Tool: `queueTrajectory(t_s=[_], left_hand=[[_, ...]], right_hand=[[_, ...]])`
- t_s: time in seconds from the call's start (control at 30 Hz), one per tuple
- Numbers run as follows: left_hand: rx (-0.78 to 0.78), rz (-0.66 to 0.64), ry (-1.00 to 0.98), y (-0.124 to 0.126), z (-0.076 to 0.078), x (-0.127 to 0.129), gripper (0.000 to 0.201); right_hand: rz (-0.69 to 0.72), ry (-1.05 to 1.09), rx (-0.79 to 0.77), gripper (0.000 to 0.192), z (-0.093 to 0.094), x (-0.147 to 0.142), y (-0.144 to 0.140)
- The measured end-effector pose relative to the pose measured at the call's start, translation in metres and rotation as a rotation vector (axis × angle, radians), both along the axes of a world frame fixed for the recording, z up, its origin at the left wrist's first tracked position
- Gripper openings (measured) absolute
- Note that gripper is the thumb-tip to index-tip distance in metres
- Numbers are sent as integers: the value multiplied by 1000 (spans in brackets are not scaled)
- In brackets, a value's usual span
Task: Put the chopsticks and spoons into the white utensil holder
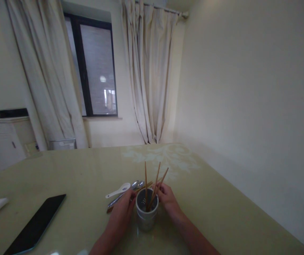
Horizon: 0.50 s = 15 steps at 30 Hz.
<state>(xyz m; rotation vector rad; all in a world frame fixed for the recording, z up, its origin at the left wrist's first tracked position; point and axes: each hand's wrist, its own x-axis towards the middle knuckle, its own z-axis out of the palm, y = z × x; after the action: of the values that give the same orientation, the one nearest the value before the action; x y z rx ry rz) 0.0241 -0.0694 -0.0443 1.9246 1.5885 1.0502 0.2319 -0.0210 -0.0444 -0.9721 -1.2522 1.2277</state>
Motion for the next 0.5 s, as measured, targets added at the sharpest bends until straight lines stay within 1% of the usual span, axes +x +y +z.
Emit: queueTrajectory(t_s=[0.1,0.13,0.17,0.2,0.27,0.37,0.43,0.5], left_hand=[[22,-97,-80,-1,1,6,23],[33,-104,-83,-1,1,7,25],[45,-91,-77,0,2,6,27],[56,-62,-57,1,3,4,29],[67,30,34,4,5,-2,32],[35,151,290,7,6,-14,30],[-4,180,447,7,6,-19,27],[-43,178,537,6,7,-22,24]], right_hand=[[102,48,40,58,2,-5,-1],[99,62,53,57,5,-5,-2],[65,71,63,57,9,-4,-2],[7,79,73,57,13,-1,-2],[-153,111,108,56,22,11,1],[-417,209,200,51,37,39,6],[-541,302,249,51,46,58,8],[-589,380,288,50,54,71,8]])
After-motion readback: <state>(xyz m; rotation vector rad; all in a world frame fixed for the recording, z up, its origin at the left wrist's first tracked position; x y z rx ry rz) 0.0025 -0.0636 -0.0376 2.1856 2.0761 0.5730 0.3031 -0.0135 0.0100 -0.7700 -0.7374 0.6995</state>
